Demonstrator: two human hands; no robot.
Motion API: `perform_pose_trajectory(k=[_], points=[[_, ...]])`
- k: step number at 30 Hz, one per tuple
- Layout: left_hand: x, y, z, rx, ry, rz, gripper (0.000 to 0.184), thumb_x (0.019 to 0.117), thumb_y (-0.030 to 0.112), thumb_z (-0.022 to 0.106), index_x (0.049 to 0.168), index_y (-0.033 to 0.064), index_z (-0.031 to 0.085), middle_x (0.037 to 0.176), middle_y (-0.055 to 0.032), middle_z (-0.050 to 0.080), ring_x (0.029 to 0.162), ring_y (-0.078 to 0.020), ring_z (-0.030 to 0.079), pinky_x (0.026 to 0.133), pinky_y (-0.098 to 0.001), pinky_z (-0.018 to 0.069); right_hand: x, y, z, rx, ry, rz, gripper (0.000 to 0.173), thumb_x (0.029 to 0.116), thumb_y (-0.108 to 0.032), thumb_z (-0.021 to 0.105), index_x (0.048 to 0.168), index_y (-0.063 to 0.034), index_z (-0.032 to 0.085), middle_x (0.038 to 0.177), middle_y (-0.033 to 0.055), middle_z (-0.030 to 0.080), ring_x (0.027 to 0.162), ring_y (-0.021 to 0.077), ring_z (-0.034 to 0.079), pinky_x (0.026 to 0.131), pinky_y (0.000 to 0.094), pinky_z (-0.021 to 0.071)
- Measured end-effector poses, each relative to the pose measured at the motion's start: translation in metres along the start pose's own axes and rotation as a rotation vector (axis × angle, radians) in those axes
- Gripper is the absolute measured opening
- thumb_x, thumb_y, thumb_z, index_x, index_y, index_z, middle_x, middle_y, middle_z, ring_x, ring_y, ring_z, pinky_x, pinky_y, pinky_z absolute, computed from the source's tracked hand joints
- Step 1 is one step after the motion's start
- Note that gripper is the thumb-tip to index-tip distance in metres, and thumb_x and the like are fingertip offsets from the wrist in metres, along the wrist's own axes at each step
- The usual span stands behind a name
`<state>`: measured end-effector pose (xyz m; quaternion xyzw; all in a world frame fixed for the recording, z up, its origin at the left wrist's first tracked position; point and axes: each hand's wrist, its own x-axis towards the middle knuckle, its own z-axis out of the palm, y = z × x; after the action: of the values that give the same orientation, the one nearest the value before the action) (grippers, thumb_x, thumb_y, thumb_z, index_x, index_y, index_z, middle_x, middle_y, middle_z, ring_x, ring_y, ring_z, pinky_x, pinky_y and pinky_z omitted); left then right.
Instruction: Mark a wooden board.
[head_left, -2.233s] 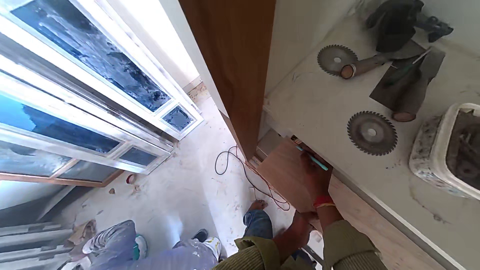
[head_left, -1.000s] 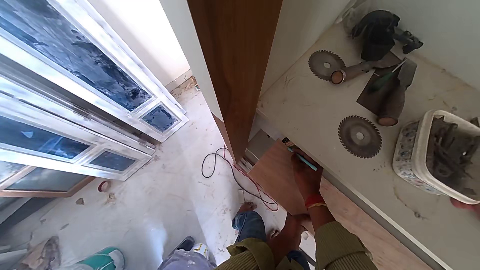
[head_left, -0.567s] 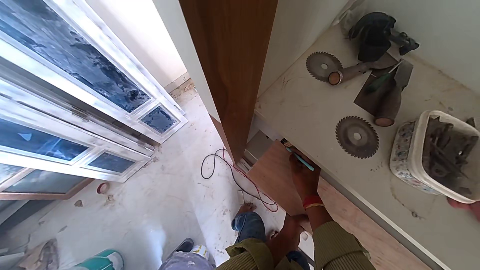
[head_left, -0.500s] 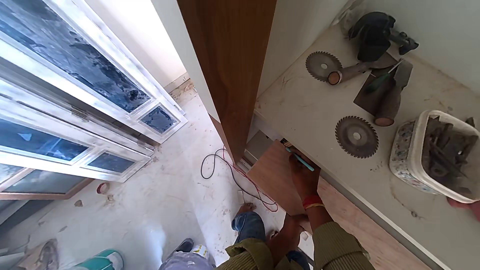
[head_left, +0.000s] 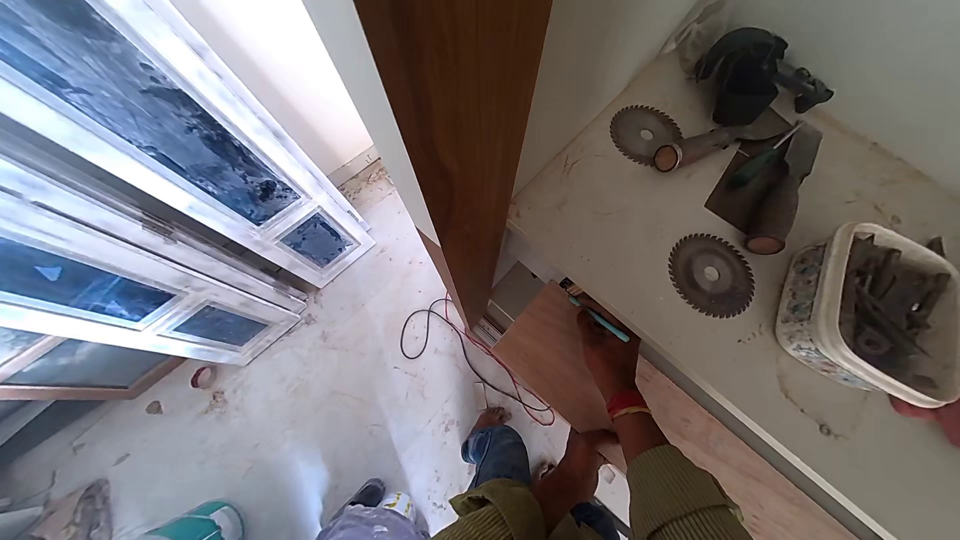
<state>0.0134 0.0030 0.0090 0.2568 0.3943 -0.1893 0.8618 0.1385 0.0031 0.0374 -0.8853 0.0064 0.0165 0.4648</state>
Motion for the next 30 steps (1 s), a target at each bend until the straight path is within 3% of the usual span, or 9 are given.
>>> perform_pose_trajectory(k=[6,9,11,12,15,19,22,26,30], points=[[0.002,-0.002,-0.001,-0.002,-0.018,0.011,0.024,0.0971,-0.009,0.050,0.118,0.0017,0.050,0.100,-0.0055,0.063,0.089,-0.0091,0.064,0.077,-0.0269,0.0565,0.002,-0.001,0.001,0.003,0.008,0.028,0.026,0.0991,-0.020,0.070,0.122,-0.0080,0.072,0.105,0.0109,0.072,0.084,0.0149,0.066,0.075,0.0345,0.0557],[0.016,-0.021,-0.012,-0.065,-0.066,0.051,0.032,0.0898,-0.005,0.055,0.120,0.0026,0.048,0.101,-0.0068,0.066,0.091,-0.0132,0.067,0.079,-0.0313,0.0581,0.001,0.003,0.000,0.038,0.008,-0.005,0.020,0.0983,-0.018,0.070,0.117,-0.0103,0.073,0.106,0.0079,0.073,0.087,0.0126,0.068,0.077,0.0330,0.0573],[0.015,-0.022,-0.010,-0.061,-0.039,0.042,0.029,0.0915,-0.005,0.052,0.119,0.0038,0.048,0.096,-0.0051,0.065,0.084,-0.0111,0.067,0.074,-0.0289,0.0574,-0.007,0.009,-0.004,0.074,0.014,-0.099,0.017,0.0975,-0.016,0.068,0.112,-0.0084,0.075,0.105,0.0057,0.074,0.090,0.0108,0.069,0.080,0.0316,0.0587],[0.014,-0.022,-0.009,-0.047,-0.020,0.046,0.026,0.0948,-0.004,0.048,0.119,0.0045,0.047,0.093,-0.0036,0.065,0.080,-0.0087,0.067,0.070,-0.0261,0.0573,-0.014,0.014,-0.008,0.081,0.006,-0.158,0.018,0.0965,-0.016,0.066,0.110,-0.0070,0.075,0.106,0.0046,0.074,0.092,0.0097,0.070,0.082,0.0306,0.0597],[0.012,-0.025,-0.011,-0.071,-0.086,0.086,0.023,0.1054,0.003,0.036,0.126,0.0058,0.046,0.097,-0.0023,0.066,0.087,-0.0082,0.067,0.079,-0.0279,0.0580,-0.059,0.025,-0.036,0.092,-0.046,-0.198,0.025,0.0952,-0.020,0.062,0.109,-0.0048,0.076,0.107,0.0044,0.076,0.096,0.0103,0.072,0.085,0.0319,0.0611],[0.019,-0.029,-0.005,-0.027,-0.005,0.021,0.019,0.1030,0.003,0.044,0.119,-0.0005,0.052,0.095,-0.0092,0.065,0.084,-0.0152,0.066,0.075,-0.0333,0.0572,-0.134,0.051,-0.097,0.130,-0.042,-0.140,0.027,0.0986,-0.021,0.062,0.111,-0.0014,0.076,0.108,0.0068,0.077,0.100,0.0119,0.073,0.092,0.0315,0.0606],[0.021,-0.027,-0.003,-0.003,0.031,0.038,0.018,0.0981,0.000,0.054,0.116,-0.0026,0.055,0.095,-0.0145,0.069,0.082,-0.0224,0.069,0.072,-0.0399,0.0594,-0.179,0.072,-0.144,0.152,0.054,-0.054,0.022,0.0983,-0.012,0.062,0.110,0.0010,0.075,0.105,0.0069,0.077,0.093,0.0117,0.074,0.087,0.0293,0.0617],[0.021,-0.034,-0.009,0.084,0.002,0.086,0.018,0.1018,0.006,0.048,0.117,-0.0007,0.056,0.095,-0.0135,0.070,0.082,-0.0221,0.070,0.068,-0.0401,0.0607,-0.239,0.103,-0.185,0.145,0.321,0.071,0.022,0.0978,-0.010,0.060,0.110,0.0006,0.075,0.104,0.0076,0.078,0.088,0.0148,0.074,0.080,0.0322,0.0635],[0.029,-0.036,-0.015,0.128,-0.116,0.108,0.020,0.1015,0.012,0.044,0.117,0.0040,0.055,0.098,-0.0112,0.071,0.085,-0.0234,0.073,0.070,-0.0444,0.0628,-0.289,0.127,-0.197,0.191,0.574,0.244,0.021,0.0998,-0.012,0.061,0.111,-0.0023,0.076,0.102,0.0065,0.078,0.084,0.0140,0.074,0.075,0.0325,0.0635]])
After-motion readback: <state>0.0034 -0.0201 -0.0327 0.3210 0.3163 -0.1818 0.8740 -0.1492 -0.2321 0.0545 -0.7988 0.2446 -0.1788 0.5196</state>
